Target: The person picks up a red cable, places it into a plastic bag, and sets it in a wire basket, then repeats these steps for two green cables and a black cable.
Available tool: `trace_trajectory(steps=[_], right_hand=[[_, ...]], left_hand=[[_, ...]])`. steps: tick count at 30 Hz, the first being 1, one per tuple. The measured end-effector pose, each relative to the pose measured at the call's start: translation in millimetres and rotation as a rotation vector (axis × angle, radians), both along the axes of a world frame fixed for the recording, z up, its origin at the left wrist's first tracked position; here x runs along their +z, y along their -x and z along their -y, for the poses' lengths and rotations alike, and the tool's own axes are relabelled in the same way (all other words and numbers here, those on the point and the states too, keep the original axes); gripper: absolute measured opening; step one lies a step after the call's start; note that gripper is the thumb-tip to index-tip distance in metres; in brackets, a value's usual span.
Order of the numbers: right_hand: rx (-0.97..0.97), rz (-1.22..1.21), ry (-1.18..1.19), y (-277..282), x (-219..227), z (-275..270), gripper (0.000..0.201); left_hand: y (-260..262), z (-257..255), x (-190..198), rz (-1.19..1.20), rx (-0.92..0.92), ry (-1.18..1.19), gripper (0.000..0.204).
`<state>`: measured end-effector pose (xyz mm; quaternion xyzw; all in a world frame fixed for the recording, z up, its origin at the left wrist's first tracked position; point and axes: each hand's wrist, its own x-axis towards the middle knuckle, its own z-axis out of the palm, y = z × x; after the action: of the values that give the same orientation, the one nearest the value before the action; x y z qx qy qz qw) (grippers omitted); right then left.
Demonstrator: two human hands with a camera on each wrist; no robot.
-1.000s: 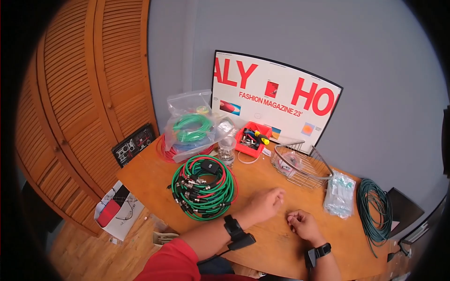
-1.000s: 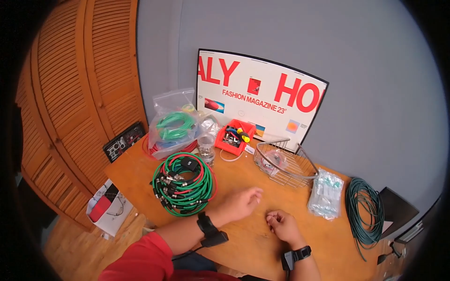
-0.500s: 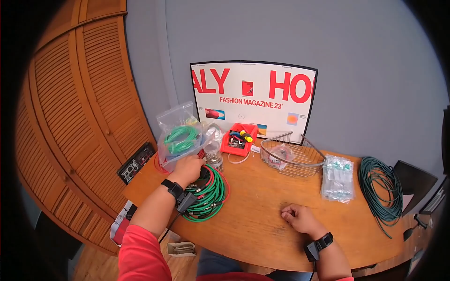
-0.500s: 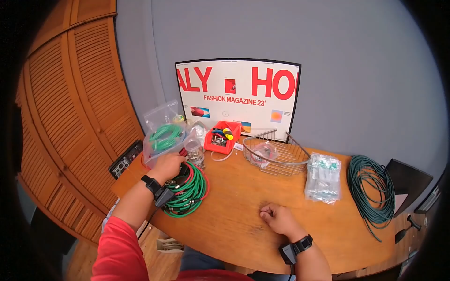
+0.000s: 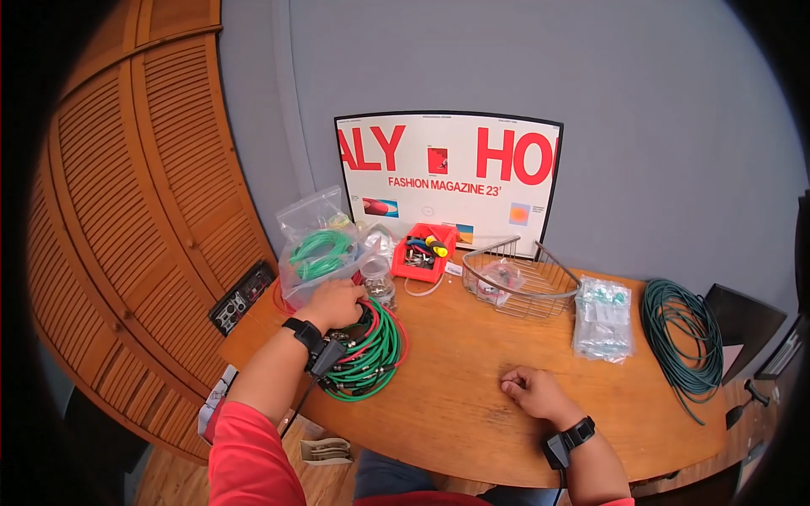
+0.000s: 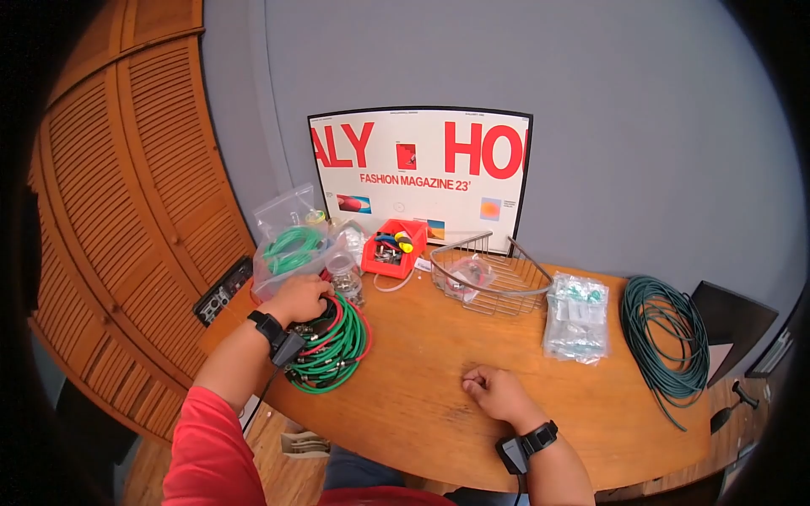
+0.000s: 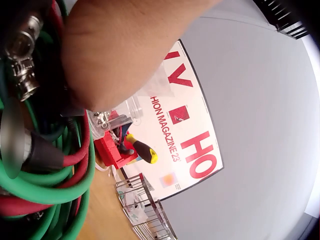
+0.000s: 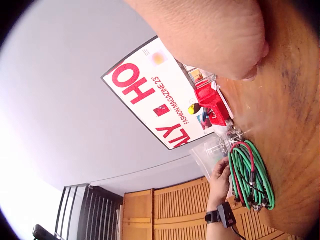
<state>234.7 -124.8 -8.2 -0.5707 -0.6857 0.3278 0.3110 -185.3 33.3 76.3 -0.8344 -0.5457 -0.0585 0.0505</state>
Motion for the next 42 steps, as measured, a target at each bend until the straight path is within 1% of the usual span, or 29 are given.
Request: trace_trajectory(steps=[2,4,5,7,11,13,14,15,17,18,21,23,25,28,30,31,33,34,35,37,38,40,41,42], right_hand=[[0.002,-0.005,0.007,0,-1,0,0.019],[0.015,-0.007,-0.02,-1,-4,-2,0.019],[0.012,-0.009,-0.017,-2,-4,-1,0.019],[0.027,0.0,-0.025,-2,0,0,0.019],[0.019,-0.022,-0.045,-1,3,2,0.018],[0.056,-0.066,-0.046,-2,0,1,0.018],[0.044,-0.067,-0.043,-2,2,1,0.018],[0.053,-0.047,-0.039,-2,4,0,0.017],[0.063,-0.03,-0.032,-3,0,1,0.017],[0.062,-0.042,-0.044,-3,-3,-1,0.017],[0.052,-0.048,-0.032,-1,0,0,0.017],[0.038,-0.036,-0.01,0,2,1,0.017],[0.045,-0.024,-0.045,-1,1,0,0.017],[0.049,-0.05,-0.022,-1,5,1,0.017],[0.043,-0.05,-0.03,-1,2,0,0.017],[0.037,-0.049,-0.038,0,1,0,0.017],[0.035,-0.05,-0.035,0,1,-1,0.017],[0.033,-0.05,-0.035,0,0,-1,0.017],[0.032,-0.051,-0.034,0,0,-1,0.017],[0.035,-0.048,-0.029,0,1,-1,0.017],[0.034,-0.049,-0.028,0,2,0,0.017],[0.032,-0.023,-0.03,1,6,0,0.017],[0.031,-0.019,-0.03,0,6,0,0.017],[0.038,0.006,-0.032,0,5,-1,0.017]], left_hand=[[-4,7,7,0.017,-0.012,0.021,0.031],[-8,12,9,0.077,-0.091,0.046,0.03],[-10,12,8,0.076,-0.094,0.049,0.03],[-14,13,5,0.047,-0.119,-0.033,0.023],[-21,6,7,0.037,-0.174,-0.008,0.015],[-23,5,14,0.066,-0.2,0.012,0.011],[-25,6,17,0.081,-0.159,0.061,0.014],[-26,8,19,0.079,-0.168,0.066,0.014],[-24,14,22,0.019,-0.207,0.071,0.016],[-17,8,11,-0.003,-0.246,0.026,0.018],[-16,10,8,-0.007,-0.262,-0.009,0.021],[-22,14,13,-0.033,-0.24,-0.016,0.021],[-23,13,14,-0.056,-0.223,-0.03,0.02],[-21,9,17,-0.034,-0.242,-0.002,0.017],[-20,7,26,0.074,-0.23,0.023,0.014],[-18,7,29,0.074,-0.229,0.025,0.014],[-16,4,34,0.239,-0.233,-0.096,0.013],[-18,5,38,0.292,-0.218,-0.109,0.014],[-20,7,41,0.292,-0.218,-0.107,0.014],[-28,15,51,0.471,-0.204,-0.349,0.019],[-32,18,56,0.471,-0.205,-0.348,0.019],[-44,23,65,0.5,-0.293,-0.68,0.028],[-52,27,70,0.504,-0.292,-0.68,0.028],[-61,32,76,0.449,-0.327,-0.765,0.03]])
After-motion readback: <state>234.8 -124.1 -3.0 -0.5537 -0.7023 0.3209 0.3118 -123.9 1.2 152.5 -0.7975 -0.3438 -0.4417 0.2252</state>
